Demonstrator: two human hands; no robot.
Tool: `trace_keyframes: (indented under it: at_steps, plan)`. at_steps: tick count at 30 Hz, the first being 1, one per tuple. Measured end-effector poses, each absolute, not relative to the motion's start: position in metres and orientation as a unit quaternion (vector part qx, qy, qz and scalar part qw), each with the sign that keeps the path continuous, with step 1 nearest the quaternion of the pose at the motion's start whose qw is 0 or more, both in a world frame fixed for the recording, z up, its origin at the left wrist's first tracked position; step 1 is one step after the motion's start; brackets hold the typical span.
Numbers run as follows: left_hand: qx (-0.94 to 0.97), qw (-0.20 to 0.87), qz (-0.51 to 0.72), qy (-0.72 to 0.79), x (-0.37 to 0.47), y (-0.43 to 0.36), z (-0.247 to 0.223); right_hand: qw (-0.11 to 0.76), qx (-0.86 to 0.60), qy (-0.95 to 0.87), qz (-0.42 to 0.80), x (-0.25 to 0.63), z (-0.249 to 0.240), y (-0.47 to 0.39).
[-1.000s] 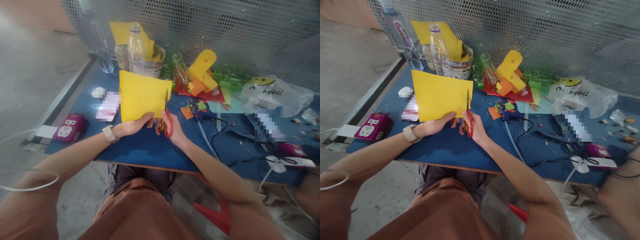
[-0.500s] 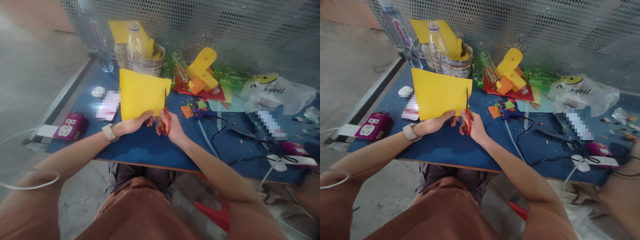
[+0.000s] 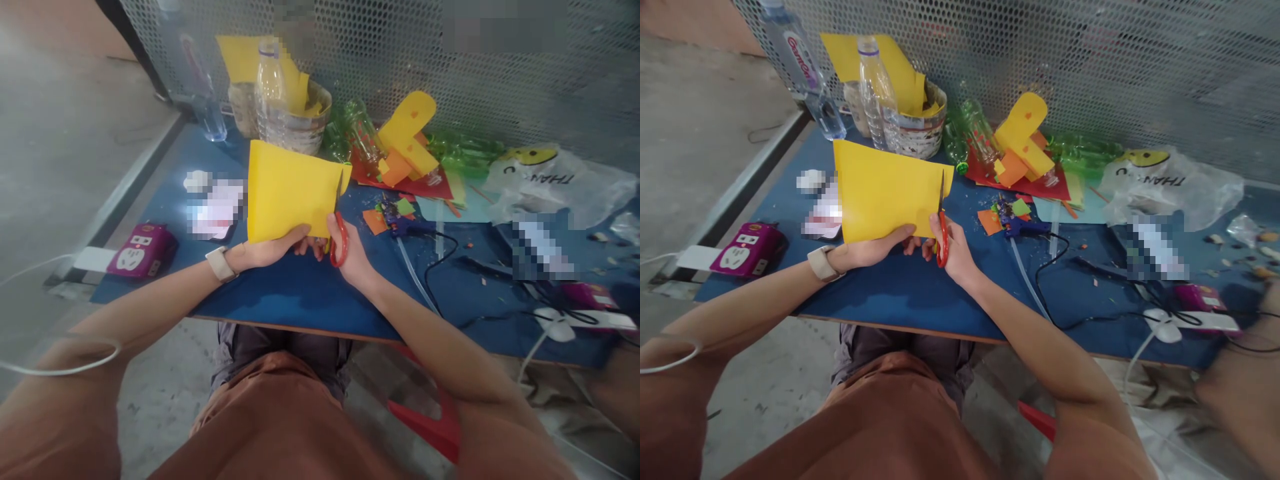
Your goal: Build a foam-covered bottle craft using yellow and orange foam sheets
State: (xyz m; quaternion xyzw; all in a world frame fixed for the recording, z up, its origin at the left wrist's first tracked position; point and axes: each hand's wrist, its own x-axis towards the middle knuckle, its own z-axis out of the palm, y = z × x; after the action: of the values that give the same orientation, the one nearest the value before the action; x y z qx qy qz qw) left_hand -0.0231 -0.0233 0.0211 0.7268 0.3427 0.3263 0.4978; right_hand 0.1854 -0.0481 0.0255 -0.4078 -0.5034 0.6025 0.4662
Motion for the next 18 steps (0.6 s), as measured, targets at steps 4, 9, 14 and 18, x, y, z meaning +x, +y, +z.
trace_keyframes:
  at_steps: [4,9,14,18]
  plan:
    - [0.718,0.5,0.338,0.349,-0.0226,-0.0237,0.0204,0.463,-0.415,-0.496,0.606,0.1863,0.0258,-0.0487]
    - [0.714,0.506,0.338,0.347,-0.0226,-0.0227,0.0176,0.463,-0.422,-0.493,0.604,0.1859,0.0226,-0.049]
    - [0.716,0.521,0.324,0.332,-0.0206,-0.0219,0.0152,0.468,-0.416,-0.5,0.599,0.1863,0.0227,-0.0485]
    - [0.705,0.551,0.321,0.309,-0.0176,-0.0237,0.0164,0.462,-0.407,-0.513,0.597,0.1879,0.0248,-0.048]
